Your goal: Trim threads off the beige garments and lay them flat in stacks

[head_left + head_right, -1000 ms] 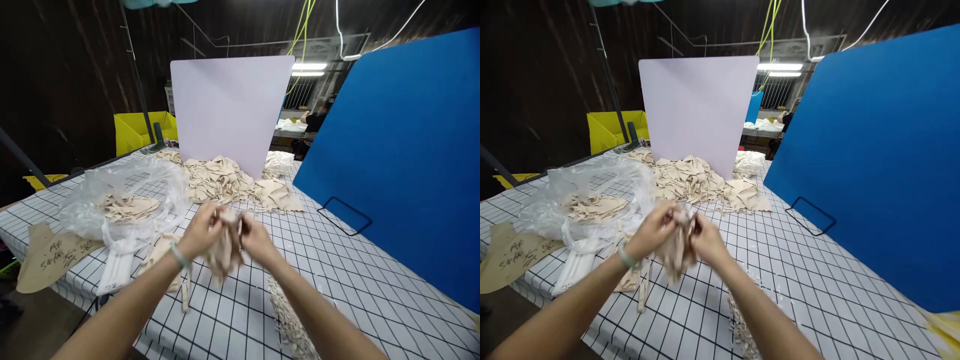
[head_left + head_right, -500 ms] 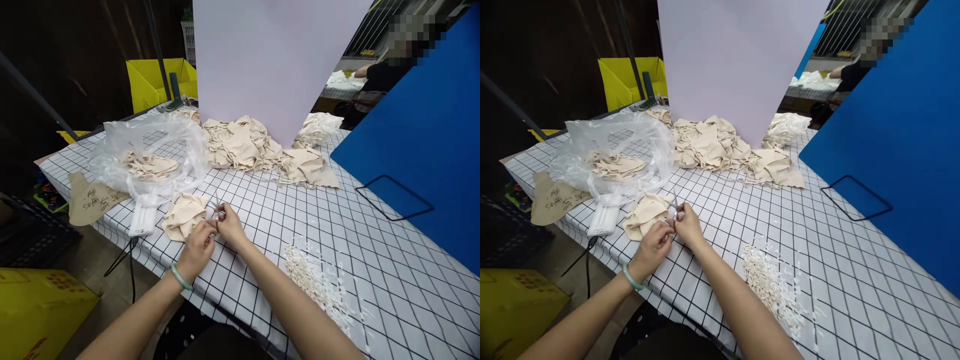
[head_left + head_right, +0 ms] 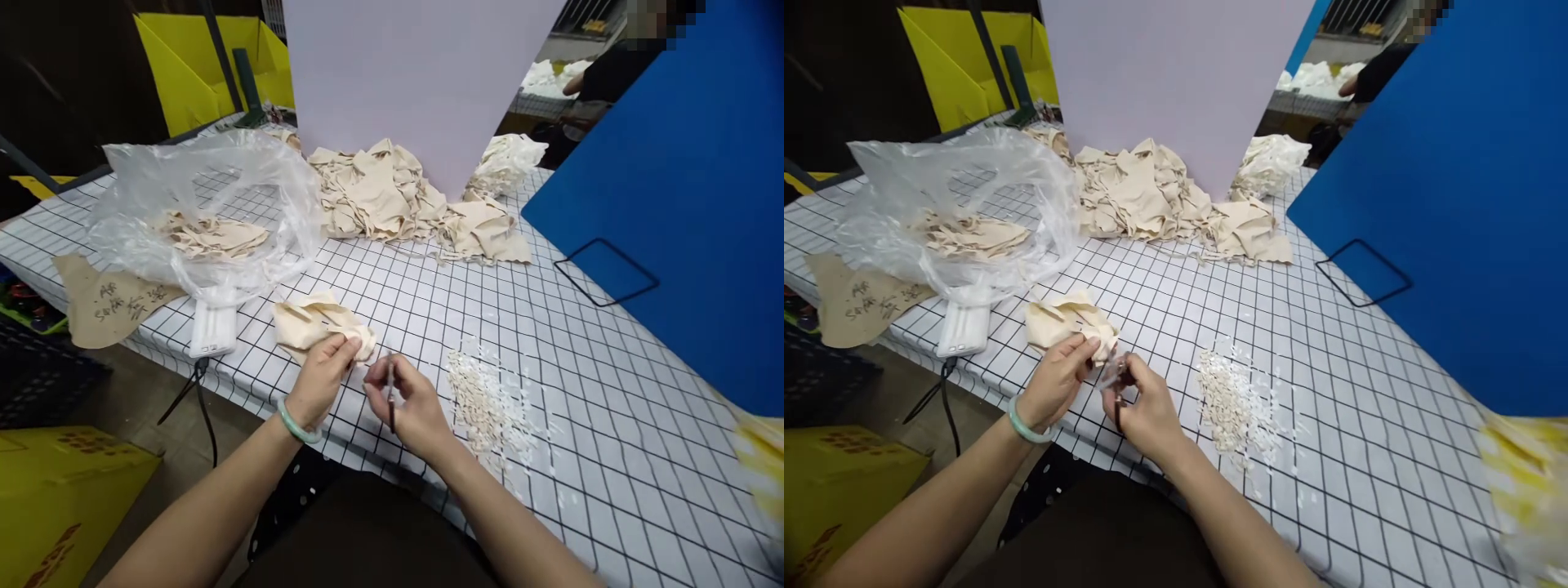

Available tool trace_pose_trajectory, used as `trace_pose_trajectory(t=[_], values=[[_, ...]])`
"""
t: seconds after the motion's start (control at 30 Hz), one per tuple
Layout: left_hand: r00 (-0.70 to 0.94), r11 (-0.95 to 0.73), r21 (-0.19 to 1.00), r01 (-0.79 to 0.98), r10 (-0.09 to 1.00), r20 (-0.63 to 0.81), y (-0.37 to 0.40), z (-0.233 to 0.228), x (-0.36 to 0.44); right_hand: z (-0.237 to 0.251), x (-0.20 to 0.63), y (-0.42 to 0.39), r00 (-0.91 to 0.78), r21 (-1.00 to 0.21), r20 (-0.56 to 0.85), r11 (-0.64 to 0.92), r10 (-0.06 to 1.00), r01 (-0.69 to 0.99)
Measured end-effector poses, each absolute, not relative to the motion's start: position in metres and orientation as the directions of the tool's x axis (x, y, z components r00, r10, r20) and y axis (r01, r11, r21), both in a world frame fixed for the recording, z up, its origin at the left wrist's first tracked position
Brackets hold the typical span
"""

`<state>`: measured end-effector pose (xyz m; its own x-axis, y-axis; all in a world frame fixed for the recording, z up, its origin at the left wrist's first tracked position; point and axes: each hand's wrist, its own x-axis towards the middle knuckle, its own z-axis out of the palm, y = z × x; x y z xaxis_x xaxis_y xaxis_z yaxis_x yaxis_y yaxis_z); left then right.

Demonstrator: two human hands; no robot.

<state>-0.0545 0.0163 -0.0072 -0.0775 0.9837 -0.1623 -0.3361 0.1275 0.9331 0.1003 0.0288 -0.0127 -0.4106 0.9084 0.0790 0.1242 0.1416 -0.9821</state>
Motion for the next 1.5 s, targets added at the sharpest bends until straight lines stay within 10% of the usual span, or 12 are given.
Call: trace_pose_trajectory(t=[0.13, 0.27, 0.47, 0.77, 0.97, 1.2, 1.5], values=[[0.176, 0.326, 0.819, -0.472, 0.945, -0.275, 0.017, 0.016, -0.038, -0.003, 0.127, 0.030, -0.178, -0.979, 0.172, 0.188, 0.969, 0.078], [0.298, 0.423, 0.787, -0.449, 0.901, -0.314, 0.008, 0.028, -0.038, -0.006, 0.133, 0.048, -0.439, -0.985, 0.090, 0.144, 0.894, 0.091], [0.302, 0.435, 0.873, -0.220, 0.881, -0.363, -0.006, 0.031, -0.051, -0.010, 0.132, 0.059, -0.296, -0.995, 0.089, 0.100, 0.951, 0.021], [0.136, -0.109, 0.990, 0.092, 0.986, 0.096, -0.007, 0.031, -0.040, -0.034, 0.104, 0.006, -0.180, -0.999, 0.023, 0.031, 0.983, 0.040], [0.075, 0.035, 0.977, -0.213, 0.997, -0.019, -0.007, 0.009, -0.019, -0.036, 0.113, -0.018, -0.310, -0.998, -0.022, -0.004, 0.951, 0.058], [0.088, -0.130, 0.990, 0.048, 0.988, 0.125, -0.017, 0.003, -0.009, -0.011, 0.170, -0.007, -0.320, -0.782, 0.123, 0.290, 0.940, 0.551], [0.172, -0.232, 0.959, 0.164, 0.964, 0.204, -0.015, 0.004, -0.006, -0.015, 0.174, -0.016, -0.356, -0.728, 0.169, 0.360, 0.919, 0.583]])
